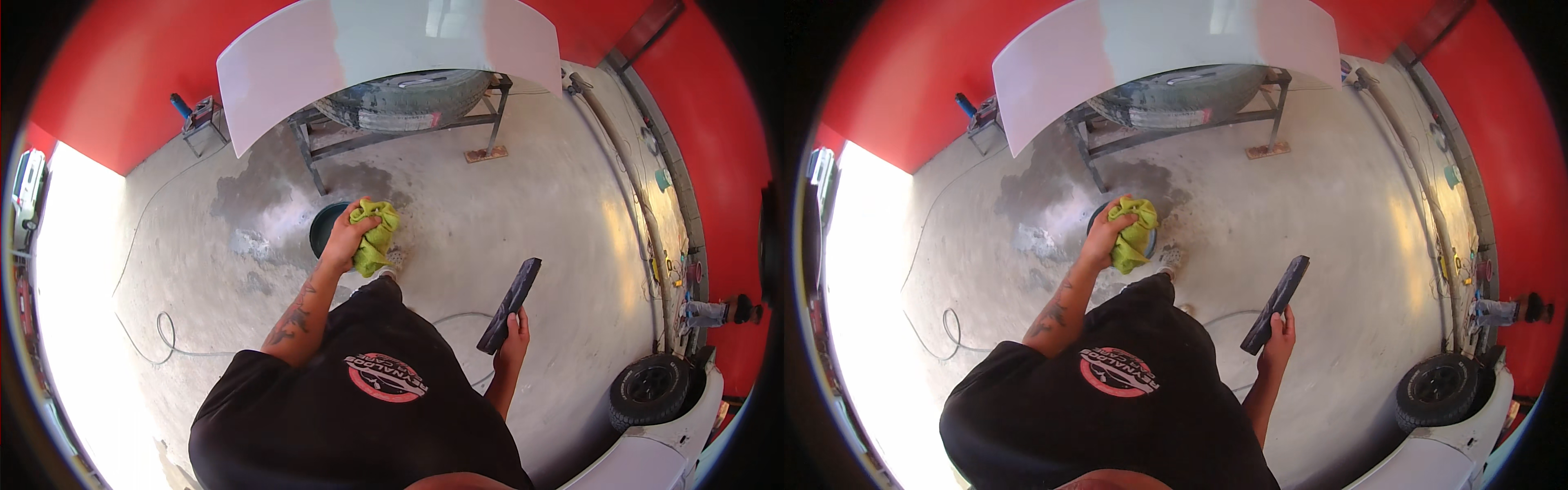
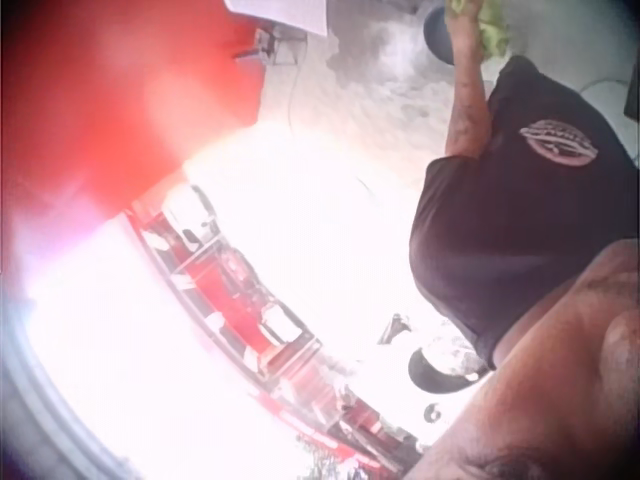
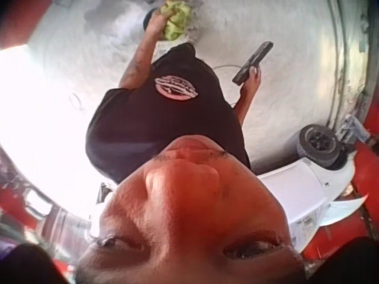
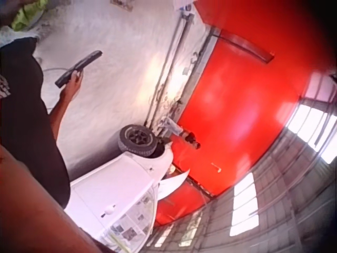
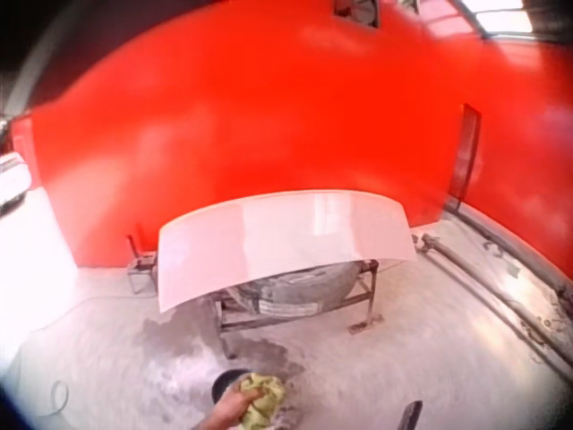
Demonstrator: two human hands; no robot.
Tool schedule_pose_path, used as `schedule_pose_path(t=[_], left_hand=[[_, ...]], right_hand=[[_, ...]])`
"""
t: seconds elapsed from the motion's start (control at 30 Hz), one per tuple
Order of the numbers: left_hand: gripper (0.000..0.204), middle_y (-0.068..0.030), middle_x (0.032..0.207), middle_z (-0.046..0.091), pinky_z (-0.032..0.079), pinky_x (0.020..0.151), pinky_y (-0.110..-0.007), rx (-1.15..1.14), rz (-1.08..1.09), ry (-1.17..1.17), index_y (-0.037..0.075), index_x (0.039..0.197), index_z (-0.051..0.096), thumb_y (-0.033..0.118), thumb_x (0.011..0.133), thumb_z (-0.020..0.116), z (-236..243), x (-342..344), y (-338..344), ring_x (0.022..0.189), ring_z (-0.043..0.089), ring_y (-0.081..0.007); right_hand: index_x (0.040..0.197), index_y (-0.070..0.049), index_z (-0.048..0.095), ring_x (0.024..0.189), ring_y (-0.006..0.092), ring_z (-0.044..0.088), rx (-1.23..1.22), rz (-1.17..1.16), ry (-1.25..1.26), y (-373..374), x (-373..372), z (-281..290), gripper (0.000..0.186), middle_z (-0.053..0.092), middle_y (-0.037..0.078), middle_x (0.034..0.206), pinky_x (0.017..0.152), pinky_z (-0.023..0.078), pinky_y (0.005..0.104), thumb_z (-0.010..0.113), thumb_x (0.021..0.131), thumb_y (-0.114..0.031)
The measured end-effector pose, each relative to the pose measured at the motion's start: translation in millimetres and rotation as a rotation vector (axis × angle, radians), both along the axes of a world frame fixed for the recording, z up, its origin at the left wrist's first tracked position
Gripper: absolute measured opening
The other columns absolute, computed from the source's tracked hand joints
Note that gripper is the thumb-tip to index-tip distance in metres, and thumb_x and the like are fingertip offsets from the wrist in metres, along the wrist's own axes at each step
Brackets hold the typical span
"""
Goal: Sanding a car body part using a sanding block and water for surface preparation.
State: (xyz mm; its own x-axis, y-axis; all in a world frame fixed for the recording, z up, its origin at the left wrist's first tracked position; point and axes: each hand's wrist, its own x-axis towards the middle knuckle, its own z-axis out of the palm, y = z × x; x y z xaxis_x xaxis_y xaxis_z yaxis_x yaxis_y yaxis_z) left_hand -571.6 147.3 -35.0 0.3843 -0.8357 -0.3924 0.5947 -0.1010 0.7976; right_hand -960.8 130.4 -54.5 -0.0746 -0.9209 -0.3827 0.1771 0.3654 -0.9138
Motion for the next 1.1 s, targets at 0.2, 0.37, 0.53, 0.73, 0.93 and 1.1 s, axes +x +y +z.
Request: schedule_pose_path(t=[0.2,0.37,0.53,0.73,0.93,1.1], left_hand=[[0.057,-0.0102,0.115,0.065,0.057,0.081,-0.035,0.014,0.155,-0.012,0.003,0.142,0.048,0.006,0.089,0.069,-27,29,-42,0.098,0.067,-0.0211],[0.055,-0.0111,0.115,0.065,0.057,0.08,-0.035,0.005,0.242,-0.001,0.003,0.141,0.048,0.009,0.089,0.068,-23,54,-106,0.097,0.067,-0.0217],[0.047,-0.0109,0.11,0.066,0.057,0.077,-0.036,-0.07,0.289,0.042,0.003,0.135,0.051,0.013,0.092,0.064,-8,79,-169,0.091,0.068,-0.0215],[0.042,-0.0109,0.108,0.067,0.058,0.076,-0.036,-0.076,0.333,0.051,0.002,0.131,0.054,0.012,0.092,0.064,-6,107,-210,0.089,0.069,-0.0214],[0.039,-0.0105,0.107,0.067,0.058,0.075,-0.036,-0.047,0.423,0.055,0.001,0.129,0.055,0.012,0.092,0.064,-11,119,-221,0.088,0.069,-0.0208],[0.039,-0.0097,0.105,0.067,0.058,0.074,-0.036,0.001,0.604,0.013,0.001,0.128,0.056,0.012,0.092,0.065,-25,127,-226,0.088,0.069,-0.0203]], right_hand=[[0.145,0.0,0.046,0.093,0.0116,0.062,0.035,0.065,0.076,-42,11,-5,0.048,0.066,0.006,0.111,0.084,0.049,0.0265,0.057,0.102,-0.016],[0.146,-0.001,0.046,0.09,0.0119,0.062,0.024,-0.011,0.059,-94,20,-4,0.049,0.065,0.005,0.106,0.081,0.05,0.0258,0.059,0.101,-0.017],[0.145,-0.002,0.046,0.092,0.0133,0.063,0.021,-0.021,0.028,-153,33,13,0.051,0.063,0.006,0.105,0.079,0.053,0.0297,0.062,0.098,-0.013],[0.139,-0.003,0.05,0.097,0.0148,0.06,-0.035,0.021,0.08,-226,64,12,0.043,0.061,0.004,0.11,0.084,0.051,0.0328,0.058,0.098,-0.013],[0.128,-0.006,0.055,0.101,0.0178,0.056,0.012,0.098,0.083,-293,75,-3,0.035,0.058,0.003,0.111,0.087,0.047,0.0377,0.059,0.094,-0.012],[0.129,-0.006,0.054,0.101,0.0187,0.056,0.012,0.177,0.066,-369,85,-12,0.036,0.057,0.004,0.111,0.088,0.045,0.0396,0.06,0.095,-0.016]])
